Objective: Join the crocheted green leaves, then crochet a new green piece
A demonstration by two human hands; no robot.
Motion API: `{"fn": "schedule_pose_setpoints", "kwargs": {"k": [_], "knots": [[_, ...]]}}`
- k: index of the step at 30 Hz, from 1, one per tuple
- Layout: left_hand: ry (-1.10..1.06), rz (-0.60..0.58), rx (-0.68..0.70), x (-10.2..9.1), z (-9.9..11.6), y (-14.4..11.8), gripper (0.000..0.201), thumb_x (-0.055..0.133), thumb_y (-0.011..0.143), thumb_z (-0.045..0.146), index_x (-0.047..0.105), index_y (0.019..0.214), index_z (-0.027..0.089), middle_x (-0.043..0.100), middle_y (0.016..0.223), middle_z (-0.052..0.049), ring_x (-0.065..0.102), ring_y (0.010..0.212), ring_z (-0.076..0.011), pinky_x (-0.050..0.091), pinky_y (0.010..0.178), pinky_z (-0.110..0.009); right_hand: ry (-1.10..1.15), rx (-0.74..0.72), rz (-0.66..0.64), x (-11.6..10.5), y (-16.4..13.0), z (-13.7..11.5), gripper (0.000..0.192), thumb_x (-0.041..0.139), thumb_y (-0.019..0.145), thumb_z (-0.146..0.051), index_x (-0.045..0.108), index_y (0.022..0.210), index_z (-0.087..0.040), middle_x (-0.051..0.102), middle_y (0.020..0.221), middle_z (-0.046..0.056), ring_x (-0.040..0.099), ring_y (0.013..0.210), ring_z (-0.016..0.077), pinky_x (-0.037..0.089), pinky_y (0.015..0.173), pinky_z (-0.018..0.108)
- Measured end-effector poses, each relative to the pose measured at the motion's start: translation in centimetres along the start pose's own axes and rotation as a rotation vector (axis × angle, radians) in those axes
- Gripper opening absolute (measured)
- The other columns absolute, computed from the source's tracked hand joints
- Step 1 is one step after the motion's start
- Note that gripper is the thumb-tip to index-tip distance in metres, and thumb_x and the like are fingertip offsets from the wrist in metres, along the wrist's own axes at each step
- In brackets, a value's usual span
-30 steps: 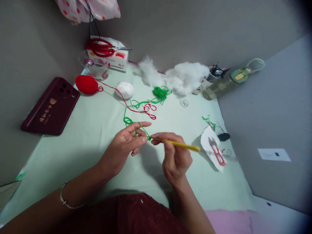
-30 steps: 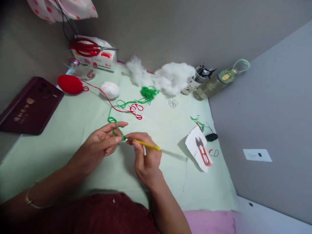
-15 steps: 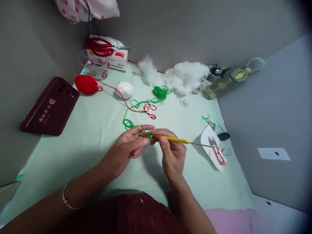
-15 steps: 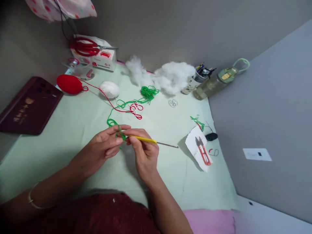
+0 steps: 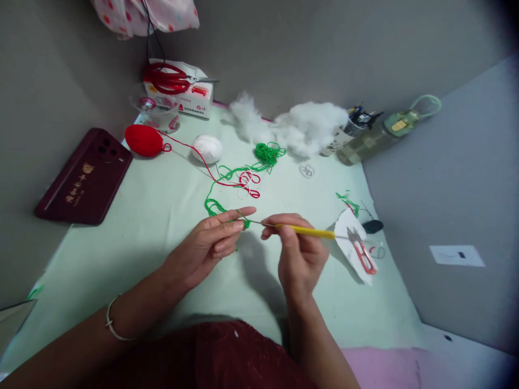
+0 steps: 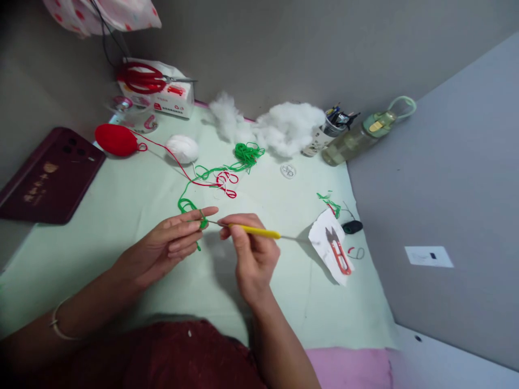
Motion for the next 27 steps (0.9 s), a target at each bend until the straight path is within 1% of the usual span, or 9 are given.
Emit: {"fn": "schedule_pose_setpoints", "kwargs": {"k": [2, 4, 8, 12, 14, 16, 17, 22, 27], "knots": [[0.007, 0.012, 0.03, 0.0, 0.3, -0.1, 0.025, 0.077, 0.084, 0.018, 0.079, 0.109, 0.013, 0.038, 0.059, 0.009, 0.017, 0.049, -0.0031, 0.019, 0.045, -0.018, 0.175, 0.14, 0.06, -0.5, 0.3, 1.2, 0.019, 0.058, 0.101, -0.024, 0.075, 0.096, -0.022, 0.074, 0.087, 0.003, 0.066, 0.065, 0.0132, 0.057, 0.061, 0.03], [0.052, 0.025, 0.056, -0.1, 0.5, -0.2, 0.027, 0.077, 0.084, 0.02, 0.078, 0.111, 0.015, 0.04, 0.058, 0.008, 0.02, 0.048, -0.003, 0.02, 0.046, -0.018, 0.259, 0.207, 0.033, 0.1, 0.3, 1.7, 0.017, 0.061, 0.1, -0.028, 0.076, 0.095, -0.022, 0.075, 0.088, 0.004, 0.067, 0.066, 0.0134, 0.057, 0.061, 0.029], [0.144, 0.048, 0.097, -0.2, 0.4, -0.3, 0.032, 0.079, 0.084, 0.025, 0.076, 0.115, 0.02, 0.046, 0.059, 0.007, 0.027, 0.047, -0.0034, 0.021, 0.047, -0.02, 0.241, 0.225, -0.074, 1.5, 0.0, 1.9, 0.015, 0.064, 0.098, -0.027, 0.078, 0.101, -0.024, 0.077, 0.096, 0.004, 0.068, 0.075, 0.0131, 0.057, 0.069, 0.029], [0.164, 0.046, 0.08, -0.1, 0.3, -0.2, 0.032, 0.078, 0.084, 0.026, 0.076, 0.115, 0.02, 0.052, 0.066, 0.006, 0.03, 0.048, -0.003, 0.023, 0.047, -0.021, 0.354, 0.285, -0.06, 1.4, -0.2, 2.5, 0.016, 0.062, 0.1, -0.031, 0.077, 0.1, -0.024, 0.077, 0.094, 0.003, 0.068, 0.073, 0.0135, 0.057, 0.069, 0.03], [0.18, 0.022, 0.074, 0.0, 0.4, -0.2, 0.033, 0.077, 0.083, 0.025, 0.076, 0.116, 0.021, 0.061, 0.079, 0.002, 0.034, 0.05, -0.0027, 0.026, 0.048, -0.021, 0.39, 0.313, -0.056, 1.3, -0.2, 2.7, 0.017, 0.06, 0.101, -0.033, 0.075, 0.098, -0.024, 0.076, 0.093, 0.003, 0.069, 0.072, 0.014, 0.057, 0.067, 0.03], [0.201, 0.002, 0.089, 0.0, 0.7, -0.2, 0.034, 0.077, 0.083, 0.024, 0.076, 0.117, 0.022, 0.067, 0.097, -0.001, 0.038, 0.053, -0.0026, 0.028, 0.049, -0.022, 0.387, 0.307, -0.054, 1.1, -0.1, 2.6, 0.017, 0.06, 0.101, -0.033, 0.075, 0.099, -0.024, 0.076, 0.093, 0.003, 0.069, 0.072, 0.0143, 0.057, 0.068, 0.03], [0.209, -0.005, 0.101, 0.0, 0.9, -0.3, 0.034, 0.076, 0.084, 0.024, 0.076, 0.118, 0.023, 0.067, 0.099, -0.002, 0.04, 0.054, -0.0029, 0.03, 0.05, -0.022, 0.381, 0.299, -0.055, 1.1, -0.1, 2.5, 0.017, 0.061, 0.101, -0.032, 0.075, 0.099, -0.024, 0.076, 0.093, 0.003, 0.07, 0.073, 0.0144, 0.057, 0.069, 0.03], [0.28, 0.0, 0.143, -0.1, 1.3, -0.6, 0.032, 0.07, 0.092, 0.035, 0.077, 0.12, 0.023, 0.056, 0.069, 0.003, 0.041, 0.055, -0.007, 0.033, 0.054, -0.023, 0.36, 0.271, -0.063, 1.0, -0.1, 2.2, 0.016, 0.06, 0.102, -0.031, 0.075, 0.101, -0.025, 0.076, 0.095, 0.003, 0.07, 0.076, 0.0142, 0.057, 0.071, 0.03], [0.371, 0.042, 0.172, -0.2, 1.3, -0.7, 0.028, 0.077, 0.088, 0.033, 0.078, 0.115, 0.026, 0.064, 0.09, 0.001, 0.042, 0.055, -0.0034, 0.032, 0.051, -0.021, 0.336, 0.246, -0.073, 1.0, -0.1, 2.1, 0.016, 0.06, 0.101, -0.029, 0.076, 0.101, -0.025, 0.076, 0.096, 0.003, 0.071, 0.078, 0.0141, 0.057, 0.073, 0.03]]}}
Point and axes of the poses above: each hand's wrist, its own y-axis towards the middle knuckle, its own x-axis out of the palm, z = x × y, the point moved 9 cm from there along y, towards the middle knuckle
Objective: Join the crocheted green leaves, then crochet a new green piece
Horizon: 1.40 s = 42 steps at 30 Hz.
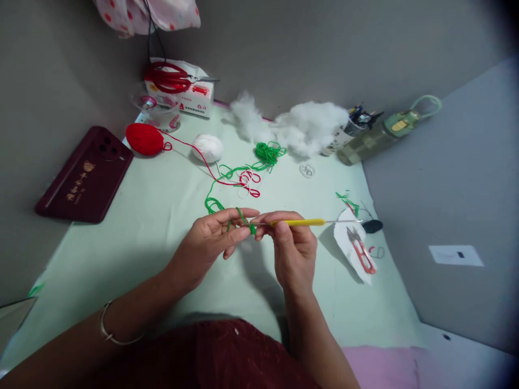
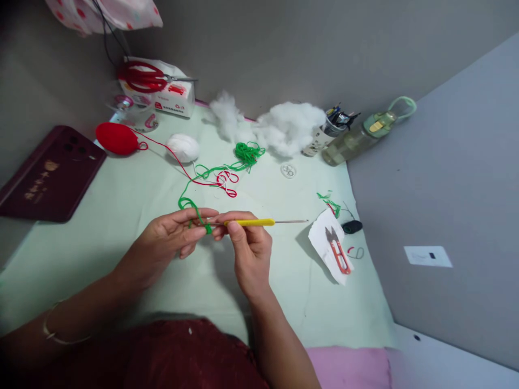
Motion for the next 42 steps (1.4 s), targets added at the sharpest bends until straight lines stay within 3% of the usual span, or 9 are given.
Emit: {"fn": "schedule_pose_setpoints", "kwargs": {"k": [8, 13, 17, 19, 23, 27, 31, 38, 42], "knots": [[-0.058, -0.024, 0.014, 0.0, 0.3, 0.1, 0.026, 0.077, 0.088, 0.029, 0.079, 0.114, 0.026, 0.057, 0.084, 0.003, 0.039, 0.052, -0.0021, 0.031, 0.047, -0.02, -0.082, -0.027, 0.003, 0.1, 0.1, -0.9, 0.02, 0.053, 0.104, -0.032, 0.067, 0.096, -0.021, 0.076, 0.087, 0.003, 0.069, 0.068, 0.0139, 0.058, 0.064, 0.03], [-0.033, 0.038, 0.031, -0.4, 0.4, 0.1, 0.032, 0.078, 0.087, 0.027, 0.075, 0.119, 0.024, 0.058, 0.084, 0.004, 0.04, 0.052, -0.0021, 0.031, 0.047, -0.019, -0.6, -0.418, -0.075, 1.7, -1.5, -4.0, 0.024, 0.049, 0.104, -0.016, 0.067, 0.116, -0.025, 0.076, 0.098, 0.004, 0.072, 0.08, 0.0157, 0.061, 0.073, 0.032], [-0.156, 0.019, -0.013, 0.0, 0.0, 0.3, 0.047, 0.082, 0.083, 0.03, 0.068, 0.127, 0.02, 0.056, 0.076, 0.005, 0.036, 0.05, -0.0024, 0.027, 0.046, -0.019, -0.995, -0.656, -0.239, 4.2, -3.0, -4.0, 0.034, 0.057, 0.098, -0.009, 0.068, 0.127, -0.024, 0.074, 0.114, 0.009, 0.071, 0.101, 0.0201, 0.061, 0.081, 0.032], [-0.228, -0.025, -0.081, 0.4, -0.4, 0.3, 0.049, 0.082, 0.083, 0.031, 0.067, 0.127, 0.017, 0.051, 0.068, 0.007, 0.032, 0.048, -0.0022, 0.024, 0.045, -0.018, -0.949, -0.628, -0.219, 4.0, -2.7, -4.0, 0.034, 0.058, 0.097, -0.009, 0.07, 0.125, -0.024, 0.072, 0.117, 0.01, 0.07, 0.104, 0.0202, 0.06, 0.084, 0.033], [-0.26, -0.043, -0.144, 0.4, -0.6, 0.3, 0.041, 0.08, 0.084, 0.026, 0.07, 0.121, 0.014, 0.039, 0.058, 0.01, 0.024, 0.046, -0.0021, 0.02, 0.045, -0.018, -0.429, -0.353, 0.007, 0.7, -1.0, -3.7, 0.025, 0.053, 0.102, -0.016, 0.074, 0.11, -0.026, 0.072, 0.095, 0.004, 0.068, 0.08, 0.0161, 0.058, 0.071, 0.033], [-0.21, -0.036, -0.083, 0.3, -0.3, 0.3, 0.038, 0.079, 0.085, 0.024, 0.07, 0.122, 0.018, 0.051, 0.068, 0.007, 0.032, 0.046, -0.0007, 0.023, 0.045, -0.018, -0.064, -0.085, 0.009, 0.1, -0.1, -1.4, 0.019, 0.057, 0.102, -0.025, 0.077, 0.099, -0.025, 0.072, 0.091, 0.003, 0.064, 0.069, 0.0133, 0.055, 0.063, 0.031], [-0.185, -0.076, -0.053, 0.9, -0.5, 0.2, 0.035, 0.078, 0.086, 0.026, 0.07, 0.12, 0.019, 0.063, 0.086, 0.002, 0.037, 0.047, 0.0005, 0.027, 0.045, -0.018, -0.049, -0.015, -0.031, 0.6, 0.0, -0.2, 0.017, 0.061, 0.1, -0.03, 0.077, 0.102, -0.025, 0.076, 0.1, 0.004, 0.067, 0.076, 0.0143, 0.057, 0.068, 0.031], [-0.154, -0.071, -0.049, 0.6, -0.1, 0.1, 0.036, 0.078, 0.087, 0.027, 0.07, 0.121, 0.022, 0.061, 0.087, 0.003, 0.038, 0.048, 0.0002, 0.027, 0.045, -0.019, -0.001, 0.027, -0.011, 0.0, 0.2, 0.0, 0.019, 0.058, 0.102, -0.034, 0.073, 0.099, -0.022, 0.076, 0.092, 0.004, 0.069, 0.071, 0.0146, 0.058, 0.066, 0.032], [-0.132, -0.035, -0.033, 0.3, 0.1, 0.2, 0.034, 0.077, 0.087, 0.026, 0.071, 0.12, 0.022, 0.057, 0.083, 0.005, 0.037, 0.048, -0.0006, 0.028, 0.046, -0.02, -0.196, -0.107, -0.008, 0.0, -0.3, -1.6, 0.021, 0.049, 0.105, -0.025, 0.07, 0.102, -0.023, 0.075, 0.091, 0.004, 0.07, 0.072, 0.0144, 0.059, 0.068, 0.032]]}}
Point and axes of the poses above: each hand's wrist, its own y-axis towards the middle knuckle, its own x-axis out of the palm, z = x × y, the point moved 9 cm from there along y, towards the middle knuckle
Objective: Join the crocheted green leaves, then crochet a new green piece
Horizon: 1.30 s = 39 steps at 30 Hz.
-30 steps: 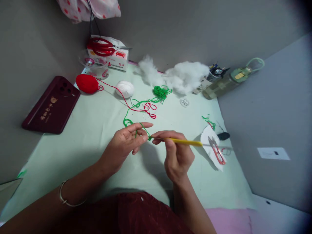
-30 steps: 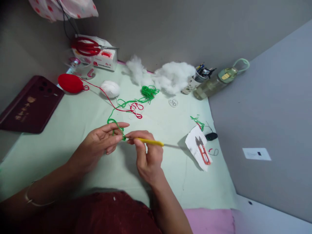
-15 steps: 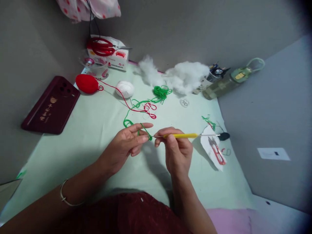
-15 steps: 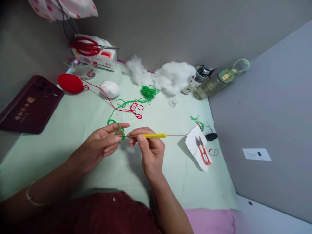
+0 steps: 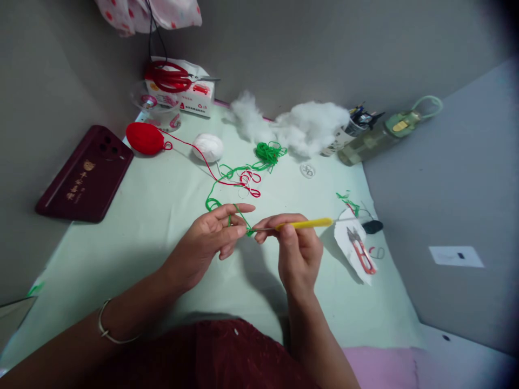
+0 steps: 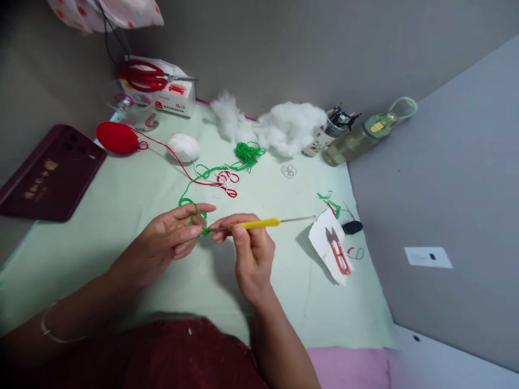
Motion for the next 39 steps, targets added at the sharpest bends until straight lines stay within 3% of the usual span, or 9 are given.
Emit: {"fn": "schedule_pose_setpoints", "kwargs": {"k": [4, 7, 11, 15, 20, 25, 27, 33, 39], "knots": [[0.004, 0.072, 0.023, -0.5, -0.1, 0.0, 0.042, 0.079, 0.084, 0.025, 0.068, 0.125, 0.021, 0.057, 0.079, 0.005, 0.036, 0.05, -0.0028, 0.028, 0.046, -0.021, -0.497, -0.359, -0.099, 1.7, -1.4, -2.6, 0.031, 0.055, 0.099, -0.011, 0.069, 0.121, -0.028, 0.076, 0.102, 0.005, 0.071, 0.089, 0.0181, 0.059, 0.077, 0.033], [-0.088, 0.042, -0.037, -0.2, -0.7, 0.1, 0.047, 0.079, 0.083, 0.028, 0.065, 0.128, 0.018, 0.048, 0.067, 0.008, 0.031, 0.049, -0.0038, 0.025, 0.046, -0.02, -0.702, -0.478, -0.181, 3.1, -2.2, -2.8, 0.041, 0.062, 0.095, -0.009, 0.069, 0.129, -0.03, 0.073, 0.116, 0.008, 0.071, 0.104, 0.0217, 0.06, 0.082, 0.034], [-0.173, -0.012, -0.123, 0.3, -1.1, 0.2, 0.04, 0.079, 0.084, 0.025, 0.069, 0.121, 0.014, 0.038, 0.059, 0.01, 0.022, 0.048, -0.0037, 0.02, 0.046, -0.019, -0.383, -0.3, -0.012, 1.0, -1.0, -2.4, 0.028, 0.056, 0.1, -0.014, 0.073, 0.116, -0.028, 0.073, 0.1, 0.006, 0.07, 0.089, 0.02, 0.06, 0.075, 0.037], [-0.113, 0.011, -0.062, 0.1, -0.6, 0.1, 0.037, 0.078, 0.084, 0.025, 0.07, 0.119, 0.018, 0.049, 0.069, 0.007, 0.026, 0.047, -0.0024, 0.022, 0.045, -0.02, -0.047, -0.046, 0.048, 0.4, 0.1, -0.6, 0.021, 0.055, 0.102, -0.025, 0.076, 0.099, -0.026, 0.073, 0.09, 0.003, 0.065, 0.069, 0.0158, 0.056, 0.063, 0.033], [0.016, 0.031, -0.001, -0.1, -0.6, 0.0, 0.035, 0.077, 0.086, 0.03, 0.071, 0.119, 0.02, 0.058, 0.078, 0.003, 0.035, 0.049, -0.0036, 0.029, 0.046, -0.021, -0.15, -0.037, 0.015, 1.1, 0.1, -0.3, 0.019, 0.059, 0.1, -0.021, 0.077, 0.102, -0.026, 0.075, 0.09, 0.003, 0.067, 0.072, 0.0152, 0.058, 0.066, 0.033], [-0.048, 0.076, -0.026, -0.4, -1.1, 0.1, 0.044, 0.08, 0.084, 0.03, 0.07, 0.125, 0.019, 0.05, 0.066, 0.007, 0.033, 0.048, -0.004, 0.028, 0.047, -0.02, -0.547, -0.329, -0.052, 2.4, -1.5, -2.0, 0.033, 0.065, 0.095, -0.013, 0.075, 0.12, -0.032, 0.076, 0.11, 0.007, 0.072, 0.097, 0.0217, 0.061, 0.079, 0.038], [-0.127, 0.04, -0.09, -0.1, -1.5, 0.2, 0.041, 0.08, 0.084, 0.029, 0.072, 0.122, 0.017, 0.041, 0.059, 0.009, 0.027, 0.047, -0.004, 0.024, 0.045, -0.019, -0.572, -0.362, -0.056, 2.4, -1.7, -2.1, 0.036, 0.065, 0.094, -0.012, 0.074, 0.122, -0.033, 0.076, 0.113, 0.007, 0.072, 0.101, 0.0221, 0.061, 0.081, 0.038], [-0.236, 0.04, -0.105, -0.1, -1.1, 0.3, 0.029, 0.078, 0.083, 0.02, 0.078, 0.111, 0.014, 0.04, 0.064, 0.008, 0.019, 0.049, -0.0025, 0.021, 0.044, -0.017, -0.012, -0.013, 0.14, -0.7, 0.0, 0.2, 0.019, 0.058, 0.101, -0.024, 0.076, 0.097, -0.025, 0.073, 0.088, 0.004, 0.065, 0.07, 0.0153, 0.055, 0.064, 0.033], [-0.025, 0.022, -0.017, -0.1, -0.9, 0.3, 0.029, 0.078, 0.085, 0.028, 0.075, 0.112, 0.019, 0.056, 0.067, 0.005, 0.03, 0.047, -0.0042, 0.026, 0.045, -0.021, 0.09, 0.099, 0.01, 0.9, 0.3, 1.5, 0.015, 0.064, 0.098, -0.029, 0.079, 0.099, -0.025, 0.077, 0.099, 0.005, 0.066, 0.076, 0.015, 0.056, 0.068, 0.032]]}}
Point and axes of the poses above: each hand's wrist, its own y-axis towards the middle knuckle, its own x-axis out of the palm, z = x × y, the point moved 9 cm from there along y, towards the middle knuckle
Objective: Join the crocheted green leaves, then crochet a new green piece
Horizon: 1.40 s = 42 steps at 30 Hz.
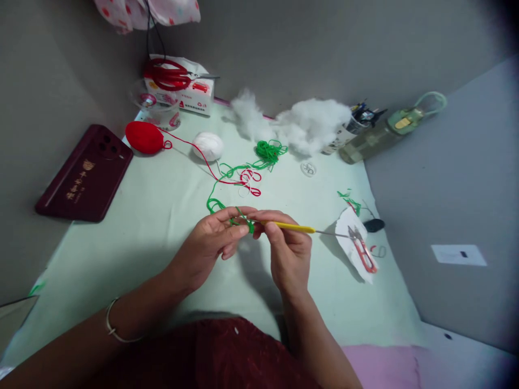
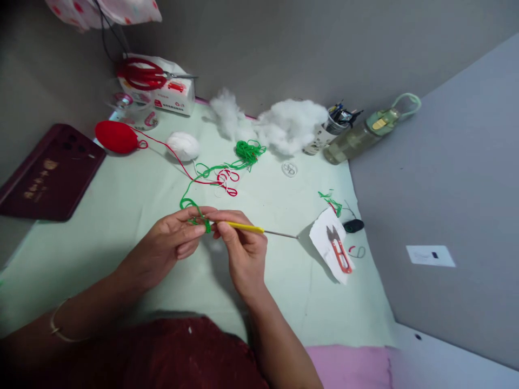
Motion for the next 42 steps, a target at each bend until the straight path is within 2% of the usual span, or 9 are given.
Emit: {"fn": "schedule_pose_setpoints", "kwargs": {"k": [3, 7, 10, 18, 24, 29, 33, 38, 42], "knots": [[0.043, 0.053, 0.041, -0.4, 0.3, -0.1, 0.028, 0.078, 0.084, 0.028, 0.075, 0.11, 0.02, 0.063, 0.077, 0.002, 0.036, 0.05, -0.0048, 0.03, 0.047, -0.022, 0.034, 0.056, -0.019, 0.1, 0.0, 0.6, 0.017, 0.062, 0.099, -0.031, 0.078, 0.101, -0.026, 0.076, 0.098, 0.004, 0.067, 0.075, 0.0151, 0.057, 0.068, 0.032], [0.101, 0.074, 0.087, -0.3, 0.9, -0.4, 0.027, 0.078, 0.083, 0.025, 0.075, 0.109, 0.02, 0.066, 0.086, 0.001, 0.042, 0.055, -0.0059, 0.035, 0.048, -0.021, -0.017, 0.061, -0.023, 0.1, 0.0, 0.6, 0.006, 0.076, 0.089, -0.027, 0.079, 0.094, -0.026, 0.073, 0.094, 0.002, 0.067, 0.08, 0.0151, 0.058, 0.072, 0.031], [0.117, 0.065, 0.096, -0.1, 1.0, -0.5, 0.024, 0.076, 0.084, 0.024, 0.075, 0.108, 0.02, 0.067, 0.087, 0.001, 0.046, 0.057, -0.0068, 0.041, 0.053, -0.022, -0.018, 0.089, 0.005, 0.0, -0.1, 1.0, 0.006, 0.081, 0.083, -0.021, 0.079, 0.087, -0.026, 0.07, 0.089, 0.0, 0.066, 0.078, 0.0132, 0.056, 0.068, 0.027], [-0.033, 0.098, 0.058, -0.6, 0.8, -0.2, 0.016, 0.082, 0.081, 0.024, 0.077, 0.096, 0.019, 0.07, 0.08, 0.001, 0.062, 0.069, -0.0093, 0.05, 0.068, -0.022, 0.242, 0.267, 0.111, 0.0, 0.0, 2.9, 0.012, 0.086, 0.073, -0.023, 0.076, 0.079, -0.023, 0.069, 0.069, -0.004, 0.059, 0.057, 0.0092, 0.05, 0.055, 0.023], [-0.003, 0.087, 0.114, -0.4, 0.7, -0.1, 0.029, 0.081, 0.082, 0.021, 0.072, 0.11, 0.019, 0.069, 0.079, 0.003, 0.069, 0.072, -0.0116, 0.054, 0.072, -0.023, 0.419, 0.375, 0.108, 1.0, 0.0, 4.0, 0.016, 0.088, 0.071, -0.026, 0.076, 0.08, -0.023, 0.069, 0.066, -0.005, 0.06, 0.053, 0.0079, 0.053, 0.055, 0.021], [0.045, 0.1, 0.182, -0.3, 0.9, -0.4, 0.038, 0.079, 0.083, 0.017, 0.068, 0.12, 0.021, 0.069, 0.087, 0.003, 0.071, 0.081, -0.0121, 0.056, 0.083, -0.026, 0.316, 0.27, 0.18, 0.3, -0.3, 3.1, 0.01, 0.084, 0.074, -0.02, 0.077, 0.081, -0.023, 0.071, 0.068, -0.004, 0.063, 0.057, 0.0089, 0.056, 0.059, 0.022], [0.081, 0.094, 0.204, 0.0, 1.0, -0.7, 0.04, 0.078, 0.086, 0.019, 0.066, 0.124, 0.022, 0.071, 0.091, 0.002, 0.07, 0.087, -0.0124, 0.055, 0.086, -0.026, 0.111, 0.078, 0.241, -0.5, -0.7, 1.4, 0.01, 0.081, 0.08, -0.016, 0.078, 0.084, -0.025, 0.071, 0.076, -0.003, 0.065, 0.065, 0.0109, 0.056, 0.062, 0.025], [0.075, 0.126, 0.229, 0.1, 1.2, -0.7, 0.035, 0.083, 0.082, 0.021, 0.07, 0.115, 0.021, 0.07, 0.09, 0.002, 0.066, 0.085, -0.011, 0.052, 0.082, -0.023, -0.169, -0.162, 0.283, -0.3, -1.6, -1.3, 0.015, 0.076, 0.084, -0.011, 0.078, 0.087, -0.025, 0.072, 0.083, 0.001, 0.067, 0.08, 0.0157, 0.057, 0.07, 0.03], [0.007, 0.111, 0.188, 0.0, 0.9, -0.4, 0.032, 0.08, 0.085, 0.02, 0.072, 0.115, 0.023, 0.068, 0.084, 0.005, 0.065, 0.081, -0.0093, 0.051, 0.082, -0.022, -0.138, -0.131, 0.225, 0.0, -1.3, -1.0, 0.01, 0.076, 0.086, -0.014, 0.077, 0.088, -0.024, 0.072, 0.083, 0.001, 0.067, 0.075, 0.0152, 0.058, 0.066, 0.03]]}}
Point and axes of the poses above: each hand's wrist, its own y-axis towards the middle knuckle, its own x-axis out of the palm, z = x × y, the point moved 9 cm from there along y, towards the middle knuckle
